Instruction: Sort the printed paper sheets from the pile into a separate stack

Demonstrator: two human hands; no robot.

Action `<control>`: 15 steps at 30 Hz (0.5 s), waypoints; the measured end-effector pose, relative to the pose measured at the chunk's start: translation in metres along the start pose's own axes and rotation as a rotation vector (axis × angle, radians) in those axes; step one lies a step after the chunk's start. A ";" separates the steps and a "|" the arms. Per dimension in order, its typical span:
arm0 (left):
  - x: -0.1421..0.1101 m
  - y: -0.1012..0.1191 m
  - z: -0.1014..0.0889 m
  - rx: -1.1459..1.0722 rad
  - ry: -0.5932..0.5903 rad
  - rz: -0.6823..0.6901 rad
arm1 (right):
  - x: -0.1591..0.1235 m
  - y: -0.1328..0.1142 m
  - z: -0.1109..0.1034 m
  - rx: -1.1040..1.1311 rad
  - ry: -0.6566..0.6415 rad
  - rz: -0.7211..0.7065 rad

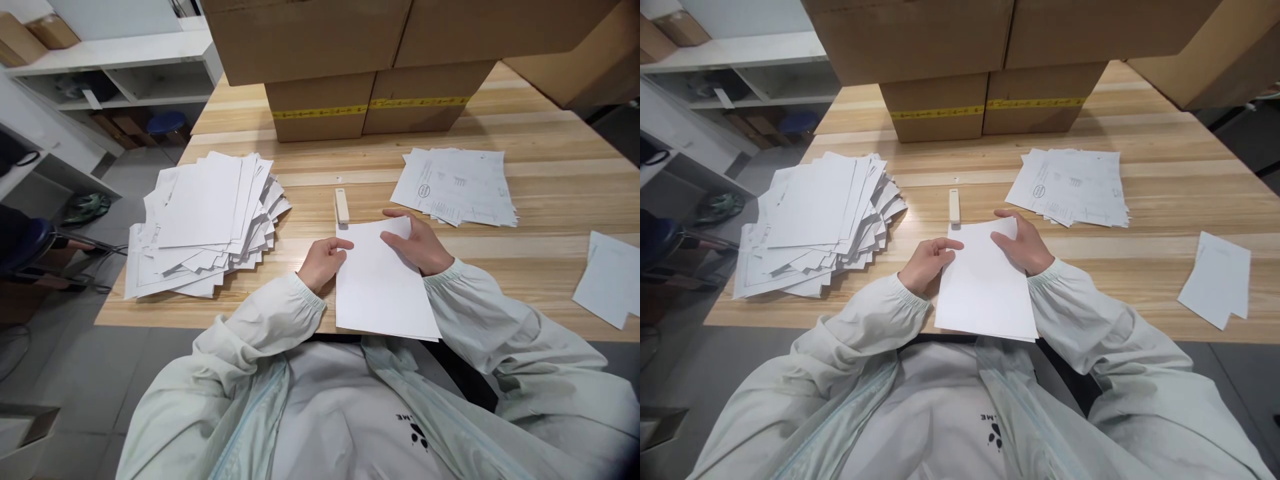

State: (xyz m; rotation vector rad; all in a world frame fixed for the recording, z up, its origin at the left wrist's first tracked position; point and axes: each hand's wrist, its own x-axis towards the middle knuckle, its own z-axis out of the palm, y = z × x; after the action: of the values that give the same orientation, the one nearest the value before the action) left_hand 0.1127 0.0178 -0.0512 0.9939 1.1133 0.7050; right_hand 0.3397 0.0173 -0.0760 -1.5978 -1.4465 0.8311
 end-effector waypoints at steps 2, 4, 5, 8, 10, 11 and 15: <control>0.004 0.003 -0.001 -0.023 -0.008 -0.038 | 0.003 -0.005 -0.008 -0.147 -0.003 -0.052; 0.006 0.006 -0.002 -0.032 -0.004 -0.069 | 0.008 -0.015 -0.019 -0.348 0.037 -0.085; 0.007 0.008 -0.002 -0.034 -0.001 -0.080 | 0.012 -0.022 -0.025 -0.443 0.076 -0.106; 0.006 0.014 -0.003 -0.050 -0.005 -0.116 | 0.030 -0.047 -0.035 -0.612 0.193 -0.262; 0.005 0.017 -0.002 -0.063 -0.014 -0.141 | 0.045 -0.065 -0.030 -0.653 0.158 -0.415; 0.005 0.018 -0.002 -0.066 -0.016 -0.148 | 0.053 -0.074 -0.024 -0.665 0.104 -0.483; 0.007 0.019 -0.002 -0.070 -0.018 -0.165 | 0.084 -0.095 0.020 -0.705 -0.195 -0.643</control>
State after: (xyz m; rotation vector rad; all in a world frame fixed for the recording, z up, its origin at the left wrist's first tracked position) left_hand 0.1133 0.0318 -0.0369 0.8370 1.1330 0.5968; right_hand 0.2893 0.1045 0.0027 -1.3716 -2.3910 0.0888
